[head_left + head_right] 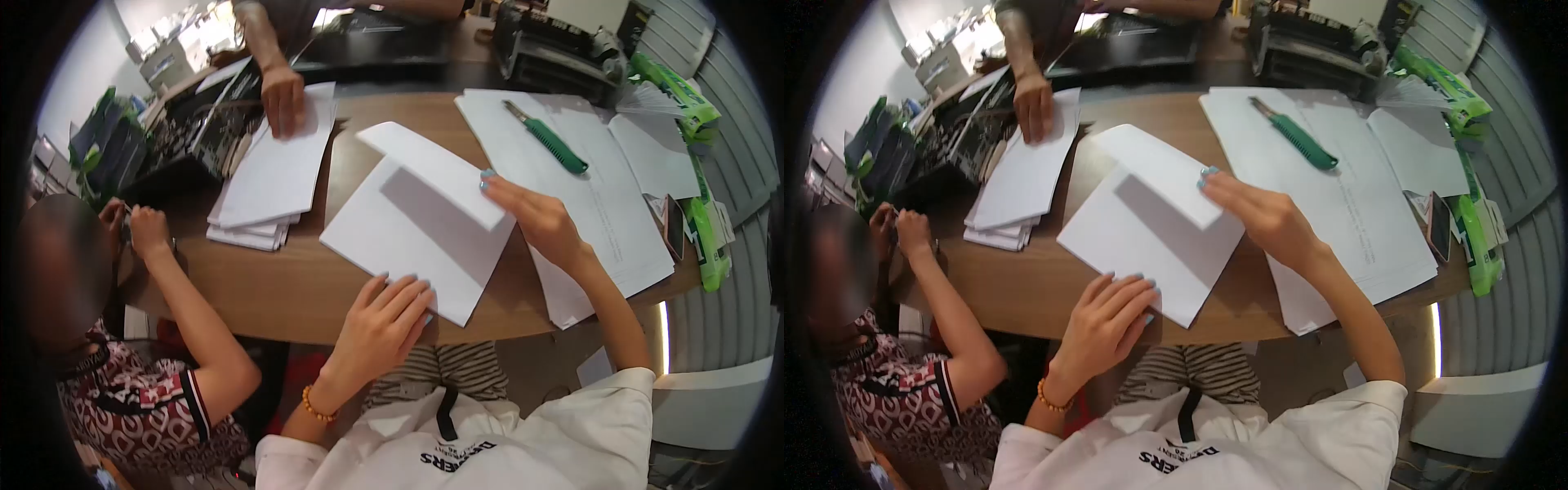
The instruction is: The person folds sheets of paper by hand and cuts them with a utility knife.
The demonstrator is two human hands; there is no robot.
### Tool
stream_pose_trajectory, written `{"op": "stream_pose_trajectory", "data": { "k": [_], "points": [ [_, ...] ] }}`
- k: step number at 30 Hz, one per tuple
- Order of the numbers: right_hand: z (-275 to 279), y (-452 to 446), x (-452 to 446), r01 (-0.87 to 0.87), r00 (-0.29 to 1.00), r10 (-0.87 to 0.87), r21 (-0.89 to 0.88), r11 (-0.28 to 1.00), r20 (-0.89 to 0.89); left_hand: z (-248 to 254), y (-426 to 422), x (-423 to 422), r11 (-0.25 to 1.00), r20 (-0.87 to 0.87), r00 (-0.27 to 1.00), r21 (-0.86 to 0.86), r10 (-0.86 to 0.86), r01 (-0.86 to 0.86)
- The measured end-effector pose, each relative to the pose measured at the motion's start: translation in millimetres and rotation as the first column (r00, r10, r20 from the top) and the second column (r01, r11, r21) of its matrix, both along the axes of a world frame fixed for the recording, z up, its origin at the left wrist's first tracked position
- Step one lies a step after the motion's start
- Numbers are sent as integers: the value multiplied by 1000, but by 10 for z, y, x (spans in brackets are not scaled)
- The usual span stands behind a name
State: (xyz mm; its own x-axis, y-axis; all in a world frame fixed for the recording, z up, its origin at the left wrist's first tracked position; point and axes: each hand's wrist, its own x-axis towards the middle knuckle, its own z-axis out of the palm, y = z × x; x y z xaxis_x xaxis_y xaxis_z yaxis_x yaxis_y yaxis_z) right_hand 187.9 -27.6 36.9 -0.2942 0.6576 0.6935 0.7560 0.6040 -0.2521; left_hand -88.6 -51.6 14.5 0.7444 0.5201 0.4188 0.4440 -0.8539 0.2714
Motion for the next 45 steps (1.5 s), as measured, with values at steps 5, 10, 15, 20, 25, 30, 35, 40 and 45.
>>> {"op": "stream_pose_trajectory", "data": {
  "k": [5,10,15,20,25,30,35,40,45],
  "points": [
    [-82,-210,-154,-197,873,154,46,979,462,-18,-37,-27,999,23,1000,-26,21,-20],
    [-147,-302,-161,-280,851,260,-25,960,457,-87,-27,-78,996,89,996,-86,29,-21],
    [-188,-319,-151,-318,840,310,-60,946,445,-144,-33,-105,1000,77,997,5,24,-24],
    [-182,-330,-205,-332,835,325,-66,941,444,-65,-98,-112,993,17,995,62,101,-102],
    [-219,-330,-221,-343,831,335,-65,937,444,-78,-113,-156,985,8,986,45,167,-167],
    [-206,-327,-233,-353,820,355,-91,931,449,-174,-90,-196,987,-74,988,-68,138,-143],
    [-186,-318,-248,-363,816,367,-99,927,447,-142,-81,-218,989,-141,982,-60,123,-133],
    [-188,-318,-246,-370,808,374,-101,923,456,-145,-83,-227,991,-167,979,-52,114,-124],
    [-184,-323,-263,-383,800,391,-115,916,455,-135,-80,-231,991,-183,977,-49,114,-124]
  ]
}}
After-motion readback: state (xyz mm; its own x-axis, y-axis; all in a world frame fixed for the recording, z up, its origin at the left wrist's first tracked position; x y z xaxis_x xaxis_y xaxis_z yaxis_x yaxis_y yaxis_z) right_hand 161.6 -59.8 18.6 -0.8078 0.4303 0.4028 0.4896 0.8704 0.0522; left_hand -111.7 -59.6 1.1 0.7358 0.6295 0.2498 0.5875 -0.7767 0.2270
